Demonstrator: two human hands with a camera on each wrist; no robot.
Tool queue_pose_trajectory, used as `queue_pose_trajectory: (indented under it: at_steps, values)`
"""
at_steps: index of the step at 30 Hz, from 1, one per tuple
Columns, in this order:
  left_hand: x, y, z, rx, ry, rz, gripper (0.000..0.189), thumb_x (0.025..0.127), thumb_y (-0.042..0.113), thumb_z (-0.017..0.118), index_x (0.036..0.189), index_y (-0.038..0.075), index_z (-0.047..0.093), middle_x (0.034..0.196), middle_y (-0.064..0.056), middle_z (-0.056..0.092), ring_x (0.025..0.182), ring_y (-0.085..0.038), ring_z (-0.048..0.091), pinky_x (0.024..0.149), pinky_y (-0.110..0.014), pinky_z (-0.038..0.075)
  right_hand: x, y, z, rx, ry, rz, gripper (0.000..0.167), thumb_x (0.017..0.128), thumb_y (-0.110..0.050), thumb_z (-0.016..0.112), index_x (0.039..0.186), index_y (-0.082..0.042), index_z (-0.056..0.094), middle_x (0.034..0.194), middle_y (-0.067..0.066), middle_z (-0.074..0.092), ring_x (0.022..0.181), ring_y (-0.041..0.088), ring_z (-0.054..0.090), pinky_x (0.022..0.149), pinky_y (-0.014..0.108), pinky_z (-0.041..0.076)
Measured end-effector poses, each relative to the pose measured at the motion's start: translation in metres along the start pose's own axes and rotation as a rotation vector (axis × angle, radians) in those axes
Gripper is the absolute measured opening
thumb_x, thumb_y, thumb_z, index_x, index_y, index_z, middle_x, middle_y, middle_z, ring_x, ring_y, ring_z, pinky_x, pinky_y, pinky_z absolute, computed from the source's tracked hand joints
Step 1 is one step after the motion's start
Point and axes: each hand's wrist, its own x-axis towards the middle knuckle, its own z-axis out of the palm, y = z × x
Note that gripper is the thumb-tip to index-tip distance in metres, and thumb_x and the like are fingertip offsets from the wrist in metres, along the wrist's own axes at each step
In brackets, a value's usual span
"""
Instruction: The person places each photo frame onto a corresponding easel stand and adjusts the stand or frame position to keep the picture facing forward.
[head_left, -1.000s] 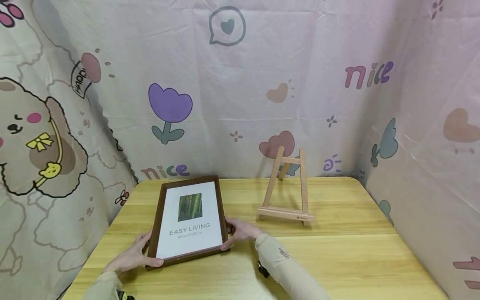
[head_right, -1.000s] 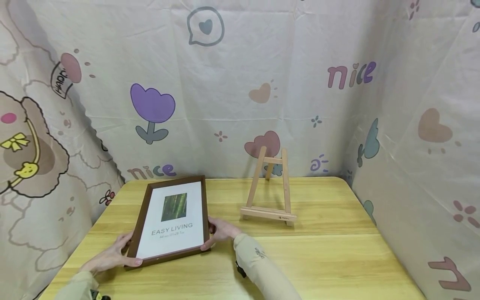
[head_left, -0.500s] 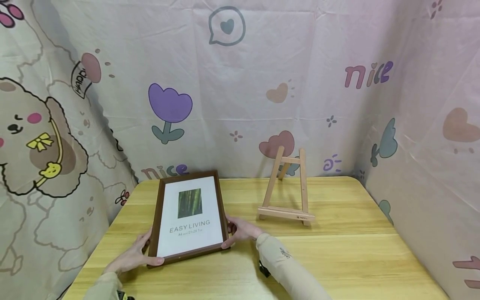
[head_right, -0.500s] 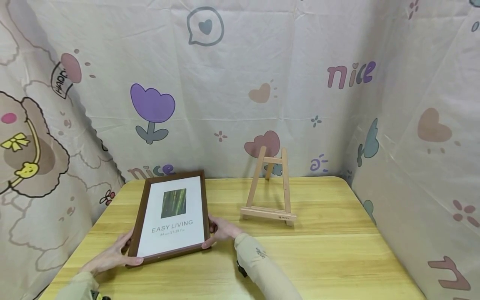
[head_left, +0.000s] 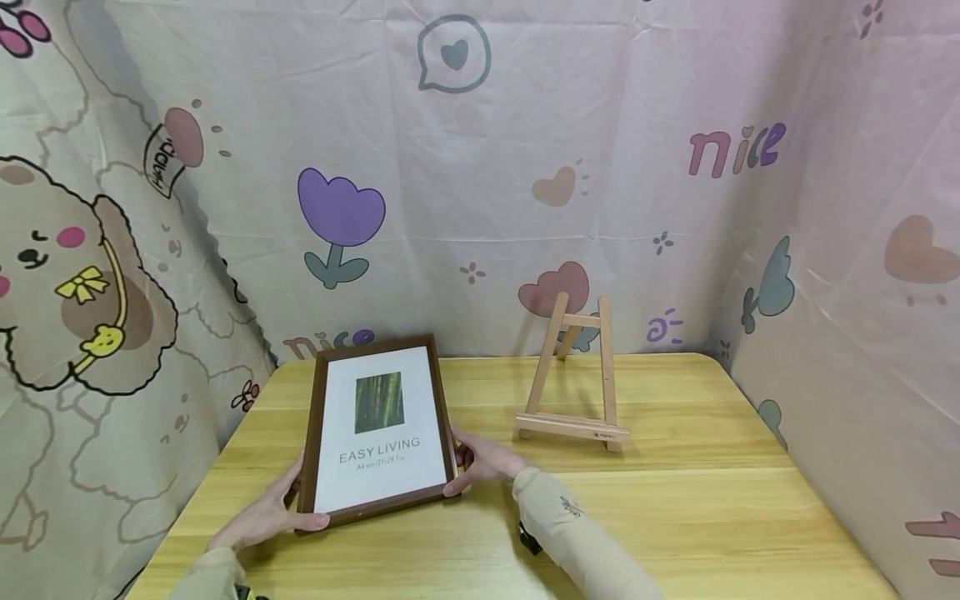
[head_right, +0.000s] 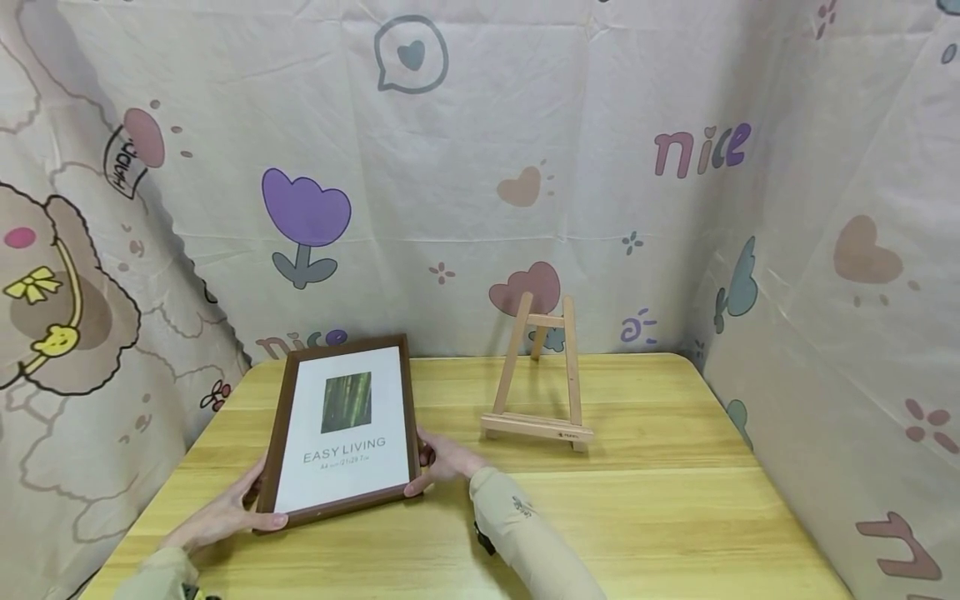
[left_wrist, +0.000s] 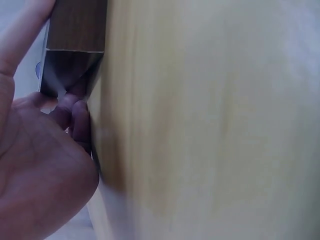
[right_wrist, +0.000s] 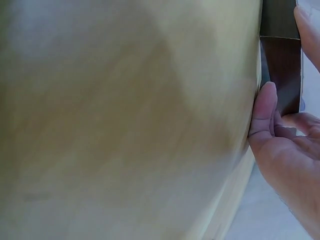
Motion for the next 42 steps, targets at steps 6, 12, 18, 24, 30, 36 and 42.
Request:
queue_pose_trajectory:
  at_steps: [6, 12, 18, 24, 30, 36, 42]
  values:
    - [-0.001, 0.0, 0.001, 0.0, 0.011, -0.004, 0.13, 0.083, 0.032, 0.082, 0.157, 0.003, -0.021, 0.161, -0.037, -0.016, 0.145, -0.063, -0.006, 0.112, -0.08, 0.016, 0.0, 0.0, 0.0, -0.021, 0.007, 0.001, 0.118, 0.074, -0.019, 0.09, 0.163, -0.017, 0.014, 0.096, 0.0, 0.057, 0.085, 0.011, 0.052, 0.078, 0.022, 0.047]
    - [-0.001, -0.001, 0.003, 0.004, 0.03, 0.01, 0.129, 0.083, 0.031, 0.082, 0.158, 0.005, -0.02, 0.162, -0.038, -0.012, 0.146, -0.063, 0.001, 0.111, -0.078, 0.024, -0.001, -0.002, 0.0, -0.019, 0.012, -0.003, 0.117, 0.074, -0.019, 0.09, 0.163, -0.016, 0.014, 0.097, 0.0, 0.058, 0.084, 0.011, 0.052, 0.077, 0.022, 0.048]
    - [-0.002, 0.001, 0.005, -0.002, 0.067, 0.038, 0.131, 0.081, 0.029, 0.084, 0.159, 0.007, -0.02, 0.162, -0.038, -0.005, 0.147, -0.062, 0.01, 0.111, -0.077, 0.025, -0.002, -0.002, 0.001, -0.013, 0.02, 0.003, 0.119, 0.073, -0.02, 0.091, 0.163, -0.02, 0.013, 0.096, 0.0, 0.059, 0.087, 0.012, 0.053, 0.078, 0.024, 0.049]
    - [-0.002, 0.004, 0.01, -0.018, 0.112, 0.044, 0.134, 0.079, 0.028, 0.086, 0.159, 0.012, -0.02, 0.163, -0.038, -0.001, 0.147, -0.06, 0.011, 0.112, -0.079, 0.017, -0.002, -0.004, 0.002, -0.014, 0.045, 0.022, 0.12, 0.072, -0.019, 0.091, 0.163, -0.021, 0.013, 0.1, 0.005, 0.063, 0.091, 0.017, 0.058, 0.087, 0.033, 0.053]
    - [0.0, 0.003, 0.014, -0.039, 0.177, 0.098, 0.134, 0.076, 0.022, 0.088, 0.161, 0.012, -0.015, 0.165, -0.033, -0.005, 0.148, -0.06, 0.001, 0.109, -0.082, 0.01, -0.004, -0.005, 0.003, -0.013, 0.086, 0.02, 0.12, 0.071, -0.021, 0.091, 0.163, -0.019, 0.013, 0.143, 0.021, 0.055, 0.13, 0.037, 0.055, 0.114, 0.054, 0.042]
    - [0.003, 0.007, 0.017, -0.068, 0.227, 0.178, 0.133, 0.073, 0.016, 0.089, 0.162, 0.015, -0.01, 0.166, -0.031, -0.002, 0.148, -0.061, 0.006, 0.108, -0.083, 0.011, -0.003, -0.003, 0.001, -0.022, 0.105, -0.016, 0.12, 0.071, -0.018, 0.091, 0.163, -0.014, 0.013, 0.107, 0.009, 0.065, 0.094, 0.02, 0.06, 0.086, 0.035, 0.055]
    - [0.005, 0.011, 0.017, -0.121, 0.233, 0.207, 0.133, 0.075, 0.014, 0.088, 0.162, 0.019, -0.013, 0.166, -0.031, 0.009, 0.139, -0.055, 0.041, 0.108, -0.048, 0.048, -0.004, -0.004, 0.0, -0.032, 0.135, -0.031, 0.121, 0.071, -0.019, 0.091, 0.163, -0.016, 0.013, 0.132, 0.017, 0.062, 0.109, 0.027, 0.063, 0.103, 0.047, 0.052]
